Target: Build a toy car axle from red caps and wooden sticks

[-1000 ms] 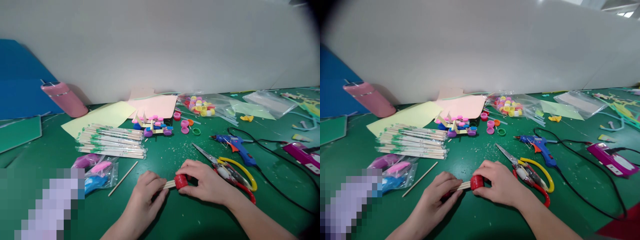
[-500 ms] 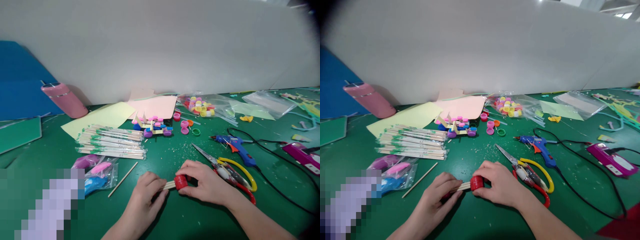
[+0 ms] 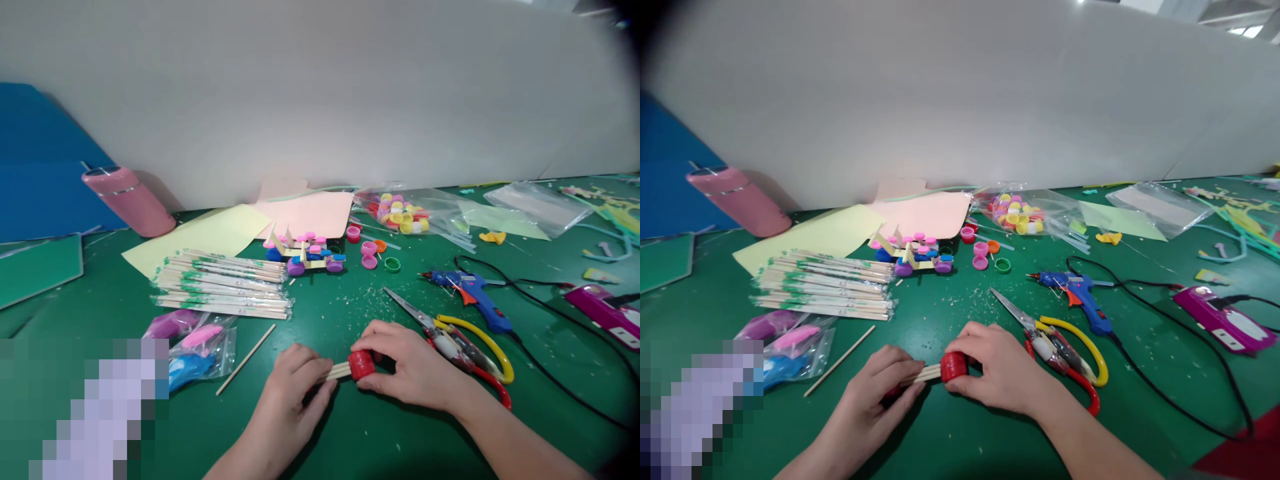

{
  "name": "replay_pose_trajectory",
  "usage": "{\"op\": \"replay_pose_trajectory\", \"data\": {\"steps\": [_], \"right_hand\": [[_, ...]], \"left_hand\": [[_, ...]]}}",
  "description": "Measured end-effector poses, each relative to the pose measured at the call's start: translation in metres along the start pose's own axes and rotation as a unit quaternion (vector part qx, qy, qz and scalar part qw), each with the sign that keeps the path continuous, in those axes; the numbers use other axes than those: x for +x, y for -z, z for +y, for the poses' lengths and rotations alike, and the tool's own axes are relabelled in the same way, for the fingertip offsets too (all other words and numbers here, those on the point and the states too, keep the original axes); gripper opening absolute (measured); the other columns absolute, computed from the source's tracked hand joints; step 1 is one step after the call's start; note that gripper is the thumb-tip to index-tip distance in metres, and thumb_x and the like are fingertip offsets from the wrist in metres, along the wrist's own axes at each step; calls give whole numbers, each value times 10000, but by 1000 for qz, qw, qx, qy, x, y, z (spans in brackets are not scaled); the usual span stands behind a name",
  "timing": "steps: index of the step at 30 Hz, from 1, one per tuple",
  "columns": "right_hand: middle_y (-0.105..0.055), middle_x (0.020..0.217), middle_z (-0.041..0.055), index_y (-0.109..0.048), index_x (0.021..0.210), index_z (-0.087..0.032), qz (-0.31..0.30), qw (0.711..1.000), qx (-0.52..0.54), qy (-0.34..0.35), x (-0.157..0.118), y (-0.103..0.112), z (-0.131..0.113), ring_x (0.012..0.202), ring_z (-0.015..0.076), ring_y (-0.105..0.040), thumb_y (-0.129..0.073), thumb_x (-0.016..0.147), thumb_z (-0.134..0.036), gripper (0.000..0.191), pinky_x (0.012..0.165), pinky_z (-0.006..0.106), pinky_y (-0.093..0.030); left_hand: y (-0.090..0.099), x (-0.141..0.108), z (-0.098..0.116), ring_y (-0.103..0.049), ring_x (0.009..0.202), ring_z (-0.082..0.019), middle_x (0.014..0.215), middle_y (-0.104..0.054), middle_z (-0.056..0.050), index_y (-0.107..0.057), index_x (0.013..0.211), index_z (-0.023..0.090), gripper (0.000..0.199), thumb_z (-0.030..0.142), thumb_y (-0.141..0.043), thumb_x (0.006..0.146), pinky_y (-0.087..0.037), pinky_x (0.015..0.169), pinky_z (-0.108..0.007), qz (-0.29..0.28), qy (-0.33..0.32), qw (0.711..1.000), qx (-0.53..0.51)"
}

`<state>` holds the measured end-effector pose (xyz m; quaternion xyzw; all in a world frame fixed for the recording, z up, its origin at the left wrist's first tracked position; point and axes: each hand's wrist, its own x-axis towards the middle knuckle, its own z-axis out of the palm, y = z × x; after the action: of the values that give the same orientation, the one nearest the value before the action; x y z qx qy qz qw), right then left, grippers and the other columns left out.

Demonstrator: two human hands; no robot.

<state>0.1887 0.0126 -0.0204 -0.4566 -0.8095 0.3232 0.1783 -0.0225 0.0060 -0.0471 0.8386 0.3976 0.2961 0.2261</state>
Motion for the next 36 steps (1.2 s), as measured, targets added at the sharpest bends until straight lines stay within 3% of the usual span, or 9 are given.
{"op": "replay_pose_trajectory", "data": {"steps": [36], "right_hand": [[-588,905,11,-609,953,-222,0,1000,-2,1,1,2,-1,820,165,-552,-639,749,-284,215,745,278,-408]], "left_hand": [[2,0,0,-544,680,-178,718,-599,-47,-621,850,161,119,151,-512,804,-438,615,-316,-7,4,1000,5]]}}
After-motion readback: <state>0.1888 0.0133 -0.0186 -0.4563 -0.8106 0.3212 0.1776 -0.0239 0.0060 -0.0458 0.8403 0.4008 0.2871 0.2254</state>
